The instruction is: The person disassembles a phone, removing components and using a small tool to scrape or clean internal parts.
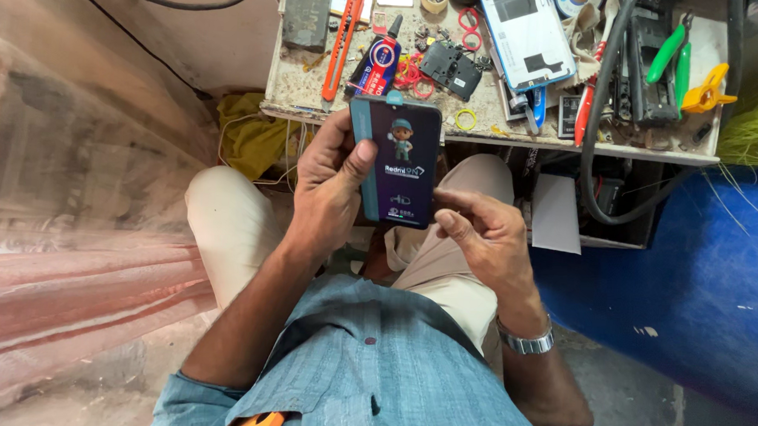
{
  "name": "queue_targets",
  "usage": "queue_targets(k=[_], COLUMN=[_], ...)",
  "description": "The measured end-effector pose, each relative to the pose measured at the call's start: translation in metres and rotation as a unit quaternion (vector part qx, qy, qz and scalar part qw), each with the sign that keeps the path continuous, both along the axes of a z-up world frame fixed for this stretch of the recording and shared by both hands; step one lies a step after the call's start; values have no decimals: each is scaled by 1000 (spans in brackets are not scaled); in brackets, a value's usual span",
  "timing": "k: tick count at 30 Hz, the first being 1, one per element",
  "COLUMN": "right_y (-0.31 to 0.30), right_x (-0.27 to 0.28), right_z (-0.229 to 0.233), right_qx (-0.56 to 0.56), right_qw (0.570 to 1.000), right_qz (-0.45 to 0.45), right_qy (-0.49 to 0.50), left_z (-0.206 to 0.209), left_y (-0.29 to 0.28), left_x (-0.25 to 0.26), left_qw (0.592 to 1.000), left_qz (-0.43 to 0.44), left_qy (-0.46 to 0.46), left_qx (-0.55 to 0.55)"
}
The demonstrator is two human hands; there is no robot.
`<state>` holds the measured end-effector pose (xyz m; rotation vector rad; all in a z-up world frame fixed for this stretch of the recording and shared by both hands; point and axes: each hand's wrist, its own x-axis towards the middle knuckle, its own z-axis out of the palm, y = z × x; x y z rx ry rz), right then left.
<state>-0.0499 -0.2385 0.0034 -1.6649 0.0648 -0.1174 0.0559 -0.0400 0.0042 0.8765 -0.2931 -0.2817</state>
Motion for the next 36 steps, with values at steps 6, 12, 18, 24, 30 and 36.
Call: queue_targets(k=[6, 12, 18, 24, 30, 36], right_y=[-5, -25, -18, -16, -11, -12], right_x=[24, 65, 93, 92, 92, 92], right_z=[18, 34, 22, 18, 20, 22], right_qx=[-82, -153, -8, -107, -156, -176], right_qw=[994, 981, 994, 985, 973, 970], right_qz=[-4, -70, -62, -63, -77, -73], right_qy=[-75, -99, -92, -121, -151, -148], left_z=[-5, -4, -9, -12, -18, -23], left_y=[-6, -16, -27, -21, -16, -16], left_x=[20, 54, 61, 61, 62, 61], left_qw=[999, 998, 996, 997, 991, 994], left_qz=[4, 6, -10, -42, -65, -60], left_qy=[-7, -70, -83, -41, -4, -19], left_qx=[-34, -4, -4, -51, -116, -94])
